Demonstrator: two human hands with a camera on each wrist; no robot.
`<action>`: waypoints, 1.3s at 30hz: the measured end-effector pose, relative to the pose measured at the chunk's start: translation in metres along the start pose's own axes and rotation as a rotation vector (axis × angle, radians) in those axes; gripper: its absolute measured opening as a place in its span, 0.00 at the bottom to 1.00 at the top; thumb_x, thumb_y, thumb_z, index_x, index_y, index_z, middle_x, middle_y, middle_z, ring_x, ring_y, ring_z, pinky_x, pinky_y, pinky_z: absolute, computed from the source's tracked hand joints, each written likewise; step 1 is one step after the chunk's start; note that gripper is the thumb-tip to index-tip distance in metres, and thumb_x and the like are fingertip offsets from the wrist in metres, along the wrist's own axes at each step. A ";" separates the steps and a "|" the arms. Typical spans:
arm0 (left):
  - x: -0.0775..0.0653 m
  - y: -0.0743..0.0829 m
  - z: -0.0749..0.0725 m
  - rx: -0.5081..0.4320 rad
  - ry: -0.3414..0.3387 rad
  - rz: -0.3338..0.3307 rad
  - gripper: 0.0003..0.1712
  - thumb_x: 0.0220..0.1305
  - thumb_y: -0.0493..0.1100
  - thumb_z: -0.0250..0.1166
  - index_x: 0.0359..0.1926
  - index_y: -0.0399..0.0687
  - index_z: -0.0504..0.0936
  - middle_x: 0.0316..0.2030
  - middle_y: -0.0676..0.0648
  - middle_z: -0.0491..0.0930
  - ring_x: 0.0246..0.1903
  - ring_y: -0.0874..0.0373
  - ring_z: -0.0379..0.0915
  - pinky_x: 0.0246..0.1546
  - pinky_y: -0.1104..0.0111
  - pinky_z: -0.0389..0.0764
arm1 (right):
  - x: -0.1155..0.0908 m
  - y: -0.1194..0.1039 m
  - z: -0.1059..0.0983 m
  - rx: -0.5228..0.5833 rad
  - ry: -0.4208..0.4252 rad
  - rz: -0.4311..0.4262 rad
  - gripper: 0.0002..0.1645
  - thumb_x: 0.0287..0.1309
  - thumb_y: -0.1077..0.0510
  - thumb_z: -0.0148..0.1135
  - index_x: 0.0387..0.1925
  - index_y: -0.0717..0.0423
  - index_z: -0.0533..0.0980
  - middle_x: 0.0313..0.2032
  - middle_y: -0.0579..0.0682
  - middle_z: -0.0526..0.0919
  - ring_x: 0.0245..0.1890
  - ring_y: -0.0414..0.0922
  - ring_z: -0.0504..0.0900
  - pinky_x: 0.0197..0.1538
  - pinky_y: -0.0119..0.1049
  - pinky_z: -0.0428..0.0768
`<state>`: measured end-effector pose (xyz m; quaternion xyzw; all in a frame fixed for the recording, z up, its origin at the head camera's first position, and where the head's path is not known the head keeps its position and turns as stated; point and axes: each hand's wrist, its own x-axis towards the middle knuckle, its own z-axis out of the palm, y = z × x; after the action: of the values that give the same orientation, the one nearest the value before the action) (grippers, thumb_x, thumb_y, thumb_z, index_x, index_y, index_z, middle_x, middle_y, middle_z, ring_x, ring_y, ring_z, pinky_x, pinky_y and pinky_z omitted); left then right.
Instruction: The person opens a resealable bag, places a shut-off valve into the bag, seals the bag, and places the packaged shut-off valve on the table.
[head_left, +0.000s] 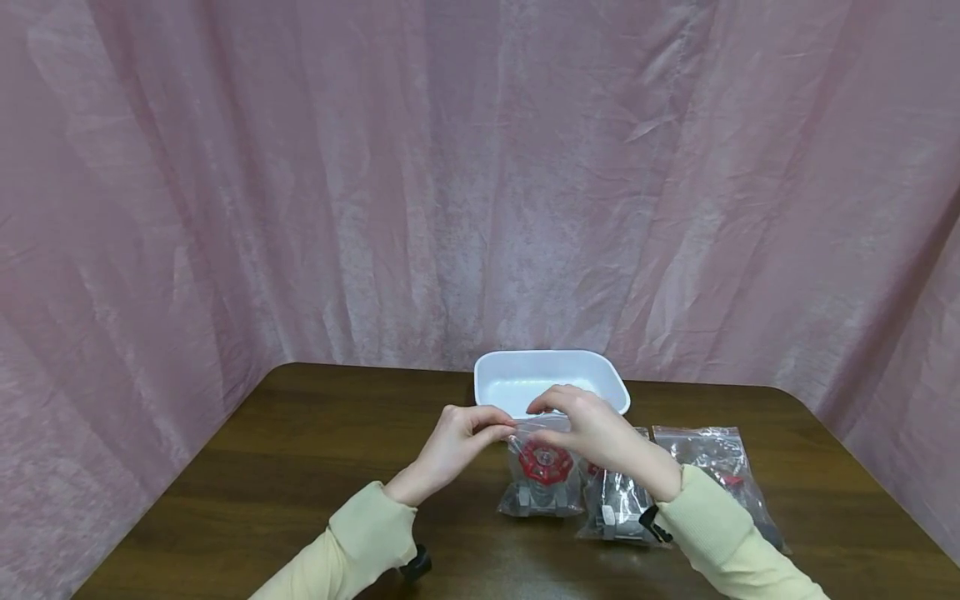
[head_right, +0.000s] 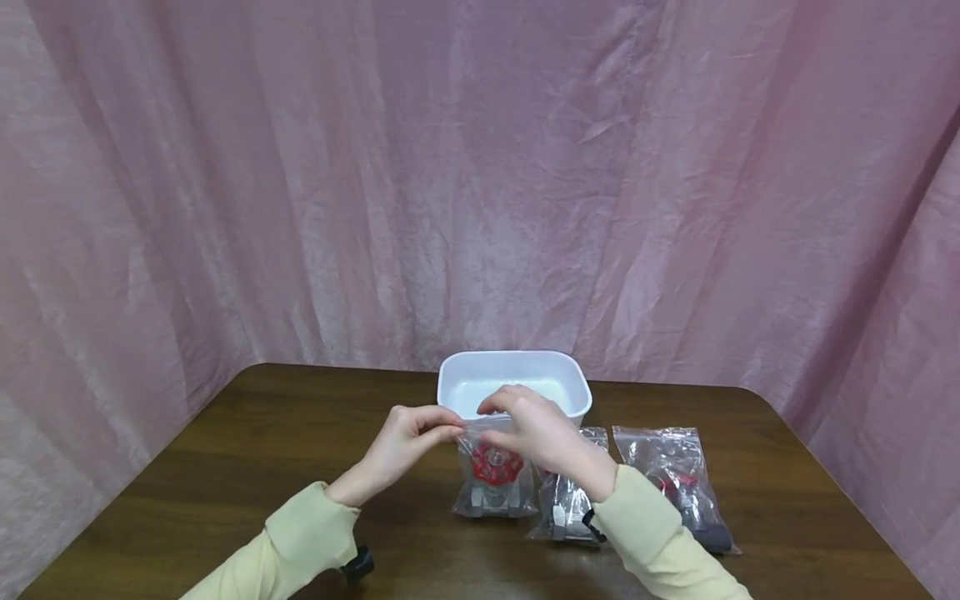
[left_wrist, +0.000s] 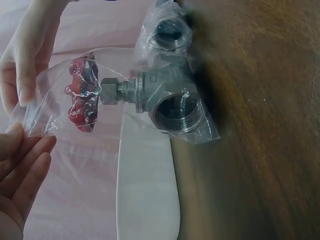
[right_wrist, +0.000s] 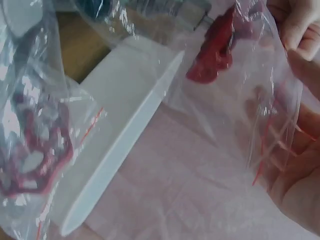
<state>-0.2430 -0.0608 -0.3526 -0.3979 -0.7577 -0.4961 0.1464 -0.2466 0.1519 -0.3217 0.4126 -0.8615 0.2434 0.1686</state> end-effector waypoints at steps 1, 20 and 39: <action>0.000 -0.001 0.000 0.006 0.003 0.001 0.04 0.56 0.32 0.62 0.33 0.36 0.83 0.30 0.48 0.81 0.28 0.58 0.76 0.29 0.69 0.76 | 0.001 0.000 0.002 0.009 0.007 -0.017 0.12 0.47 0.57 0.69 0.35 0.56 0.78 0.33 0.43 0.79 0.37 0.40 0.77 0.41 0.37 0.74; 0.000 -0.019 0.004 0.068 0.009 0.053 0.04 0.56 0.35 0.63 0.33 0.40 0.83 0.30 0.52 0.81 0.30 0.66 0.75 0.28 0.73 0.75 | 0.004 -0.005 0.010 -0.050 0.066 -0.036 0.04 0.45 0.65 0.69 0.25 0.55 0.80 0.24 0.41 0.79 0.25 0.34 0.75 0.29 0.29 0.74; 0.001 -0.019 0.004 0.066 -0.004 0.080 0.04 0.56 0.34 0.63 0.33 0.39 0.83 0.30 0.49 0.81 0.29 0.65 0.75 0.28 0.74 0.75 | 0.004 -0.011 0.008 -0.203 0.031 -0.085 0.03 0.46 0.64 0.67 0.25 0.54 0.81 0.24 0.41 0.78 0.25 0.35 0.74 0.29 0.32 0.74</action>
<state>-0.2573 -0.0605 -0.3655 -0.4237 -0.7575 -0.4638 0.1776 -0.2413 0.1391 -0.3237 0.4257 -0.8608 0.1537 0.2329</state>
